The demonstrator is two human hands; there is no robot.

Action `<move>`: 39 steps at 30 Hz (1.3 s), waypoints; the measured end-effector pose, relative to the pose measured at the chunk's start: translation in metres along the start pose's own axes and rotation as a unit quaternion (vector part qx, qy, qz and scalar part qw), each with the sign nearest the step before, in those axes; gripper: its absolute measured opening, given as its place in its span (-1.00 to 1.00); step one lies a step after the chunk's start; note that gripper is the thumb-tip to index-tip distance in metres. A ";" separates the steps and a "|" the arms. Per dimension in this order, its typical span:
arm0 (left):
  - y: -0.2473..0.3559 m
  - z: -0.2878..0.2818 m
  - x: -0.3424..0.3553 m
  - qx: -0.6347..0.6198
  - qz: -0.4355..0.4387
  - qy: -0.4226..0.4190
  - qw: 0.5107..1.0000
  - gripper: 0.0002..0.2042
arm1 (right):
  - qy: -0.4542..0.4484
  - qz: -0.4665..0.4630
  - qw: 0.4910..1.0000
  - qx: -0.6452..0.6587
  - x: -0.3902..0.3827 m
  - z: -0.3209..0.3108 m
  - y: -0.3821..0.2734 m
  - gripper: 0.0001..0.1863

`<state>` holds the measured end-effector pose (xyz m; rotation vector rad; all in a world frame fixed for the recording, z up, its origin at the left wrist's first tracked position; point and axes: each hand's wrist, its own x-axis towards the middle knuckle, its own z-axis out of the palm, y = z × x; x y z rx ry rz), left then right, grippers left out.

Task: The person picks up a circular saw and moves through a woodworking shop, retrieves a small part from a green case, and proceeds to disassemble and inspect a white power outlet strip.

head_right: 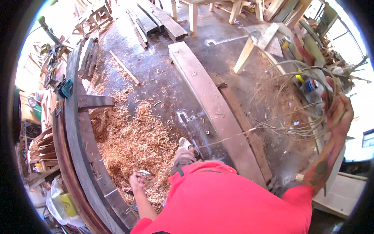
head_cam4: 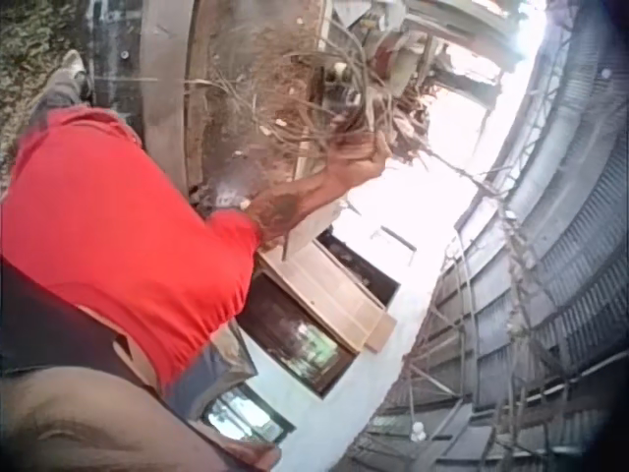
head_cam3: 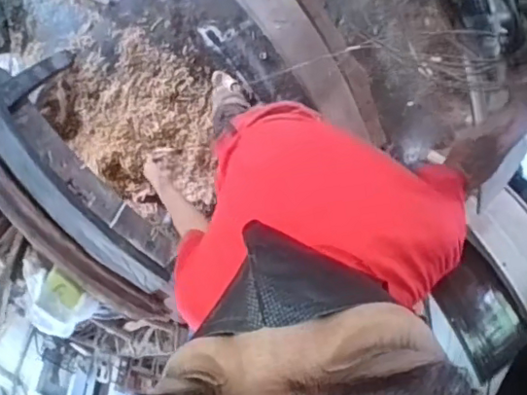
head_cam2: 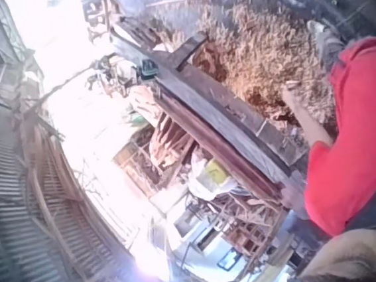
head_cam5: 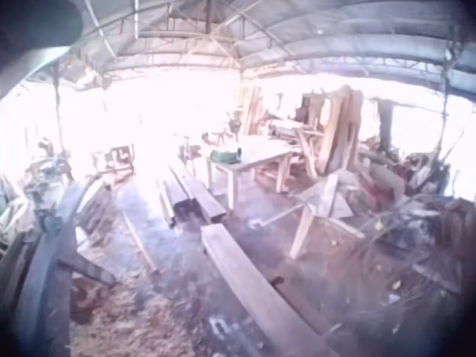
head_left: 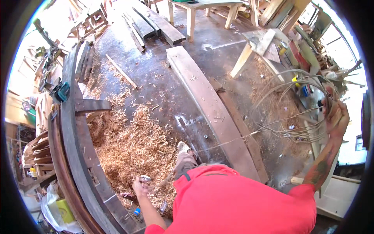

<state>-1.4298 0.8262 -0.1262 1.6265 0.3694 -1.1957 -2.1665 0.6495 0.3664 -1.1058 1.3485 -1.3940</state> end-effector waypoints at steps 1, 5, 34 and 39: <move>0.033 0.033 -0.003 -0.016 0.005 -0.031 0.999 -0.65 | -0.005 -0.011 1.000 0.016 0.016 0.017 -0.013 -0.37; 0.133 0.136 0.032 0.004 0.080 -0.042 0.996 -0.73 | 0.083 -0.058 0.995 -0.002 0.096 0.091 -0.038 -0.33; 0.486 0.396 0.165 -0.281 0.200 -0.007 0.939 -0.57 | -0.351 -0.042 0.903 -0.244 0.826 0.860 0.193 -0.51; 0.549 0.425 0.184 -0.271 0.226 0.023 0.935 -0.59 | -0.452 0.012 0.791 -0.413 0.829 0.954 0.246 -0.63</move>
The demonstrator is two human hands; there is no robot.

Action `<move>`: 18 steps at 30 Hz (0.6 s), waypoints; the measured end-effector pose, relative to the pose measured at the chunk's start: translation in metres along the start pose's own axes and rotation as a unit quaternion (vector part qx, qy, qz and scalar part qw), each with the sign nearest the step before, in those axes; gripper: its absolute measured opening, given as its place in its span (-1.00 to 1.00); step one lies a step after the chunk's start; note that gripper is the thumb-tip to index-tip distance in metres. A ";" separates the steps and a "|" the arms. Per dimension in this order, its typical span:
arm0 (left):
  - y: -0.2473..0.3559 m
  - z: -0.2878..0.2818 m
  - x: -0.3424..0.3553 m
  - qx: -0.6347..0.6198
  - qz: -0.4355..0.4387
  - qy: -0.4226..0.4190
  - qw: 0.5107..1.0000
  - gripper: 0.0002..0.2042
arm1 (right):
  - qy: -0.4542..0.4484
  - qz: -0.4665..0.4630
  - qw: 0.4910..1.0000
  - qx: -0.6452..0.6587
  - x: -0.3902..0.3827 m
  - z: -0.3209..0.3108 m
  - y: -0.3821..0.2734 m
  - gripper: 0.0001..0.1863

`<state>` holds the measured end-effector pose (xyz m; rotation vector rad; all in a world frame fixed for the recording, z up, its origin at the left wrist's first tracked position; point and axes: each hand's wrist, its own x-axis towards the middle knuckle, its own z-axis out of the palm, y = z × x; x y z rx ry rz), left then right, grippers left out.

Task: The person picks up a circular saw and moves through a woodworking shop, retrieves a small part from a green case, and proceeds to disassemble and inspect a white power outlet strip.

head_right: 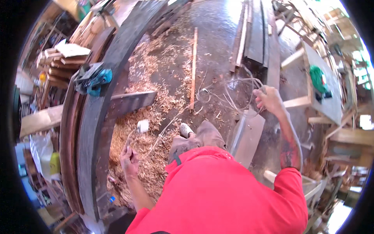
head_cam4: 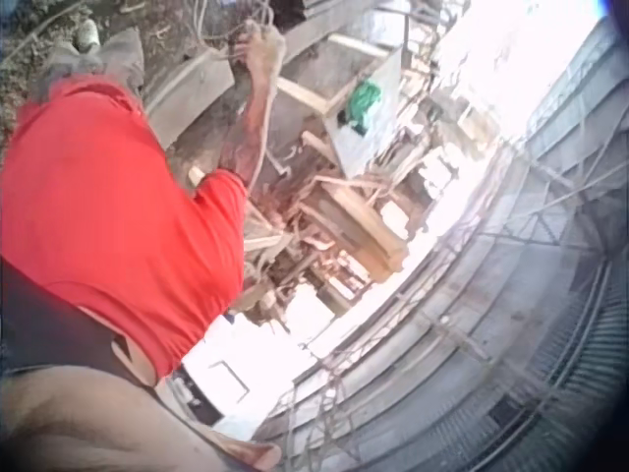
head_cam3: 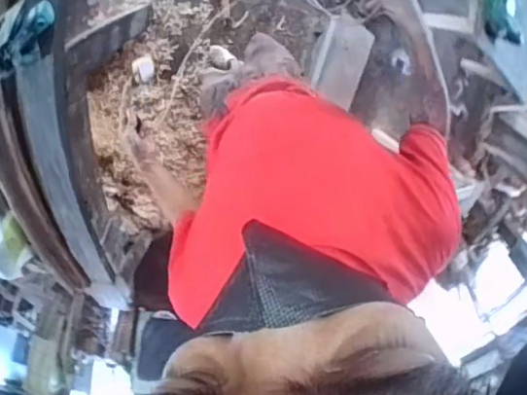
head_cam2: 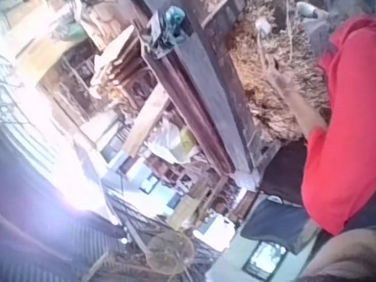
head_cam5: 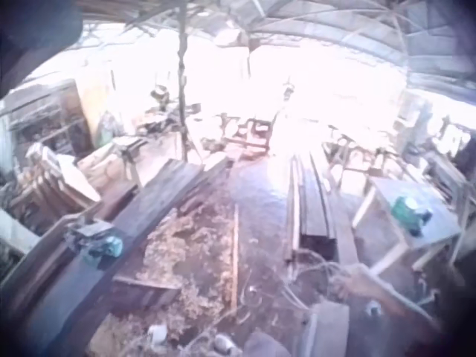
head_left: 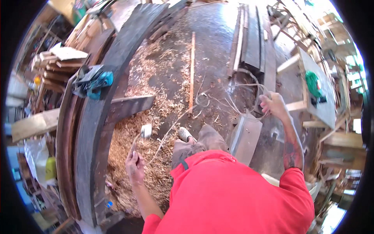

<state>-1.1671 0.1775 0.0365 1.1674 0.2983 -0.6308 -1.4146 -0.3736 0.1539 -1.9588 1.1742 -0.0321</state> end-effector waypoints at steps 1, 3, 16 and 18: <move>0.007 -0.001 -0.004 0.016 0.011 -0.001 1.000 -0.60 | -0.024 -0.001 1.000 0.011 0.024 0.014 0.003 -0.68; 0.020 -0.005 -0.023 0.010 0.018 0.020 1.000 -0.61 | -0.063 0.005 0.997 0.032 0.065 0.041 -0.002 -0.69; -0.005 0.090 -0.152 -0.009 0.037 0.058 0.998 -0.56 | -0.677 0.209 0.665 0.234 -0.004 0.326 -0.146 -0.10; -0.024 0.103 -0.151 0.042 0.044 -0.042 0.997 -0.58 | -0.701 0.280 0.597 0.272 -0.051 0.357 -0.167 -0.26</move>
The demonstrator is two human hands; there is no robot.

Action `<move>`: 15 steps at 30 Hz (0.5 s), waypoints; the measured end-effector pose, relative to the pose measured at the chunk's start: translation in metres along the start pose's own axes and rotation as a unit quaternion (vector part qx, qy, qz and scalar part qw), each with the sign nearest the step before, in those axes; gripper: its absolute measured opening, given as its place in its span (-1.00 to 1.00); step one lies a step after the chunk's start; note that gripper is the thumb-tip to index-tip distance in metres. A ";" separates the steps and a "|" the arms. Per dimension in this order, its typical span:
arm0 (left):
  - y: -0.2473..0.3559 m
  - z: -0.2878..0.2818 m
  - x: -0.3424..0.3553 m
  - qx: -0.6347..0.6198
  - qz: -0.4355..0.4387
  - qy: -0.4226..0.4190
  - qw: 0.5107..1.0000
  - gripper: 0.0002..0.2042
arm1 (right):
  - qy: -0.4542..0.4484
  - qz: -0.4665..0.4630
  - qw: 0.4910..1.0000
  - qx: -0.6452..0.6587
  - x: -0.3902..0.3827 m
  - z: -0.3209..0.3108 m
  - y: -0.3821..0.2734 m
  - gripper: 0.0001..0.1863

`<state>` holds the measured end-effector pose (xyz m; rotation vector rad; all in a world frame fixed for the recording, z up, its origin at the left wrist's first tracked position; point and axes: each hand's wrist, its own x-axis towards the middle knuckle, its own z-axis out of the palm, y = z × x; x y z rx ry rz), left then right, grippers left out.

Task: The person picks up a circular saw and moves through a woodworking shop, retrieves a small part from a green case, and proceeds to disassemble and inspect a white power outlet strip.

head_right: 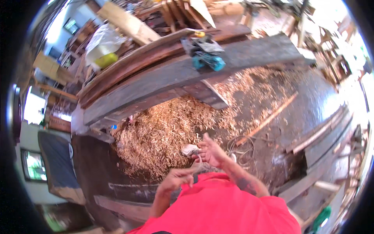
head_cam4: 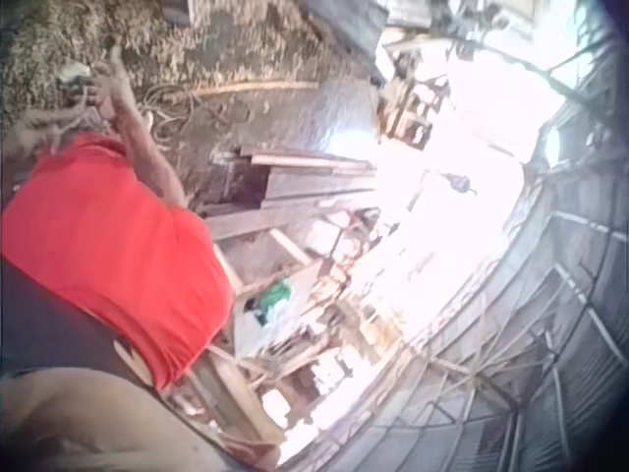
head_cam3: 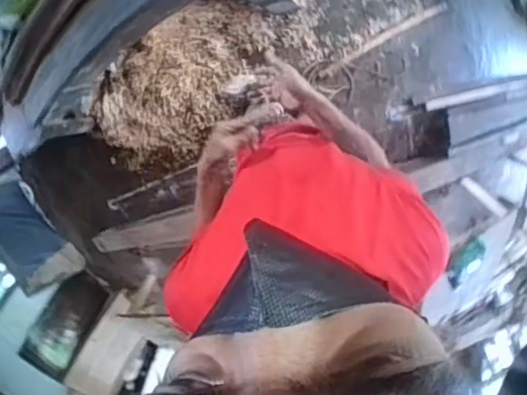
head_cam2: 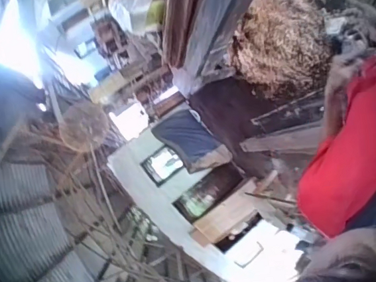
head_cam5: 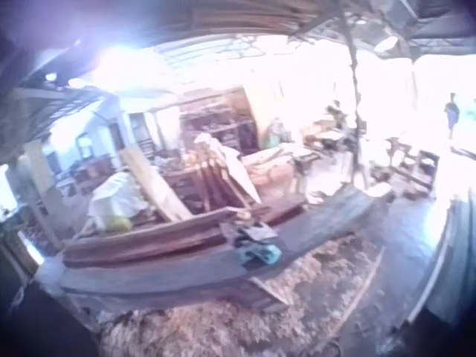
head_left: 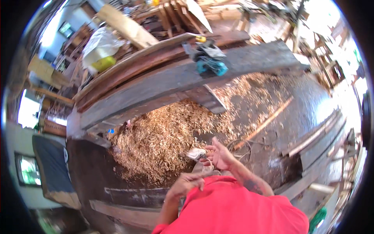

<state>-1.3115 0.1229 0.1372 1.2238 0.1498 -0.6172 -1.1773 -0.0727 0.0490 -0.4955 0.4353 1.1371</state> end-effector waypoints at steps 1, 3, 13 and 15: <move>-0.010 0.003 -0.004 -0.006 0.019 0.019 1.000 -0.58 | 0.009 -0.011 0.997 -0.072 0.020 -0.003 0.006 -0.35; -0.027 -0.002 -0.014 -0.049 -0.056 0.016 0.997 -0.59 | -0.015 -0.009 0.991 -0.131 0.041 0.029 0.004 -0.54; 0.016 -0.101 -0.009 0.228 0.139 0.250 0.931 -0.43 | 0.018 -0.085 0.897 -0.433 0.179 0.212 -0.029 -0.73; 0.012 -0.130 -0.007 0.372 0.233 0.371 0.818 -0.36 | 0.013 -0.159 0.863 -0.480 0.231 0.237 -0.051 -0.72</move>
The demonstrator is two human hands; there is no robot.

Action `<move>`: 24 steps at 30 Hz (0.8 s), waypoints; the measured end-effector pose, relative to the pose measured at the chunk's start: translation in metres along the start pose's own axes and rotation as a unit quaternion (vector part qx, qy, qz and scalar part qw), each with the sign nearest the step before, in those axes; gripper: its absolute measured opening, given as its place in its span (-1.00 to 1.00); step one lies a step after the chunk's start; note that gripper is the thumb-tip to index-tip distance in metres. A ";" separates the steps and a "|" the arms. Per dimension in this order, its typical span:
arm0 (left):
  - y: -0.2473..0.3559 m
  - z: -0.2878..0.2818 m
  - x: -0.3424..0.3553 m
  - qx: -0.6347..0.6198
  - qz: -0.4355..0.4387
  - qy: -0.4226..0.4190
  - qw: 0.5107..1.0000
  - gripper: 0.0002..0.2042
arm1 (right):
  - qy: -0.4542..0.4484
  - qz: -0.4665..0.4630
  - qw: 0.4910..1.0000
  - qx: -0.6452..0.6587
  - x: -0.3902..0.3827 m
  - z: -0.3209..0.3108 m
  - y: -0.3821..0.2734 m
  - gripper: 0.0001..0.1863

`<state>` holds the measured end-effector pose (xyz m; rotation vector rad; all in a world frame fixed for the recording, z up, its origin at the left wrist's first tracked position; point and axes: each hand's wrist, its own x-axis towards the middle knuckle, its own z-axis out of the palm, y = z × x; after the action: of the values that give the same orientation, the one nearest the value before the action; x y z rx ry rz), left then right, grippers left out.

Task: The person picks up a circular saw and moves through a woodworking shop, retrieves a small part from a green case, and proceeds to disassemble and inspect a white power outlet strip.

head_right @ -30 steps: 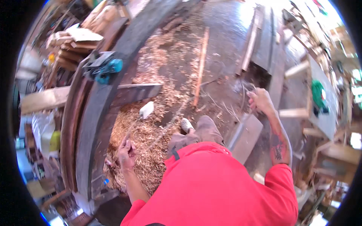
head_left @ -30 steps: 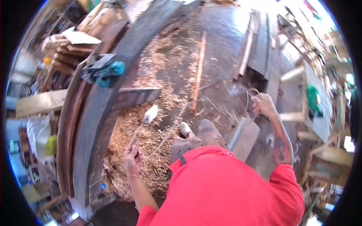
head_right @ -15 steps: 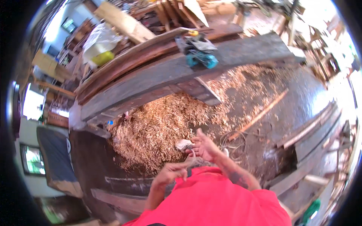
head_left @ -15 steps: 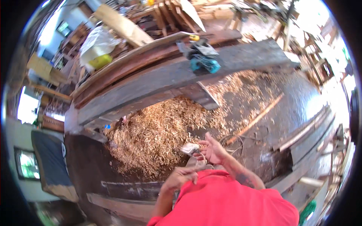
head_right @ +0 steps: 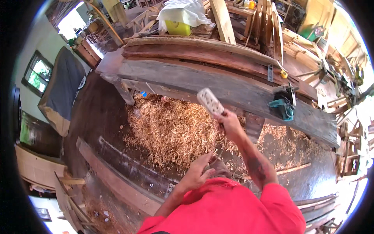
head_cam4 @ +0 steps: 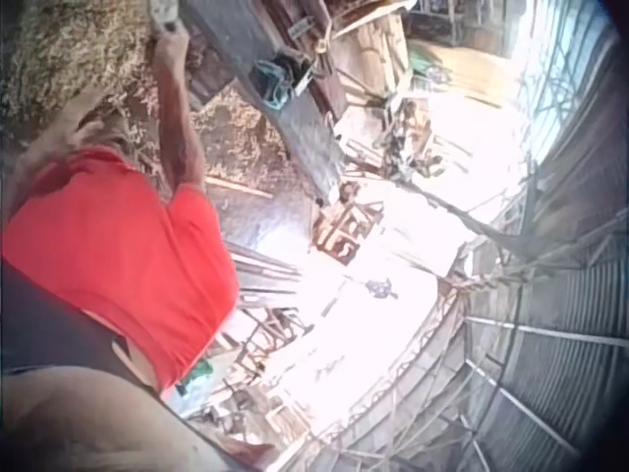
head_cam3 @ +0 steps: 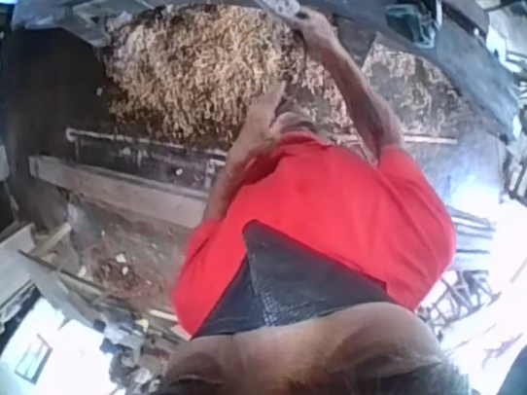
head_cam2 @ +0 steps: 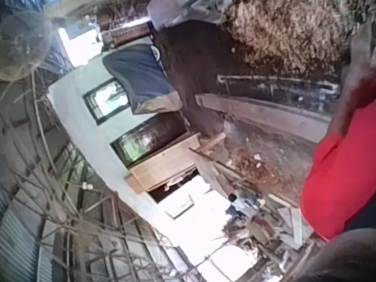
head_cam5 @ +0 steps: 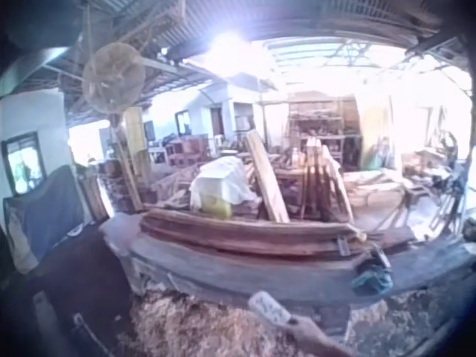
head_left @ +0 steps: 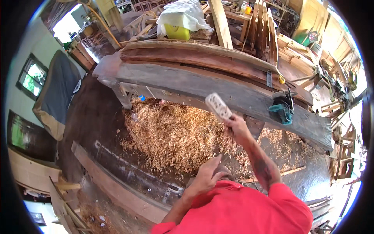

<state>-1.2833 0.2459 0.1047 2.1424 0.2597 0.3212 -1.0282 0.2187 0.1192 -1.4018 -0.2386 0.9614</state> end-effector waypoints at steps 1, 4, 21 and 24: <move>-0.010 -0.009 0.004 -0.002 0.003 -0.006 1.000 -0.36 | -0.013 -0.038 0.999 -0.022 0.036 -0.007 -0.003 -0.72; -0.043 -0.035 0.009 -0.224 -0.258 0.007 0.940 -0.41 | -0.006 -0.043 0.997 -0.063 0.144 -0.033 -0.012 -0.58; -0.275 -0.029 -0.268 -0.232 -0.738 0.192 0.604 -0.72 | 0.159 -0.115 0.803 -0.563 0.346 -0.035 0.043 -0.33; -0.340 -0.060 -0.227 -0.277 -0.705 0.222 0.614 -0.72 | 0.194 -0.141 0.784 -0.573 0.336 -0.003 0.034 -0.32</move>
<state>-1.5381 0.4109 -0.1750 0.7053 1.7312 -0.0535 -0.8331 0.4423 -0.0418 -2.5370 -0.7826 0.1627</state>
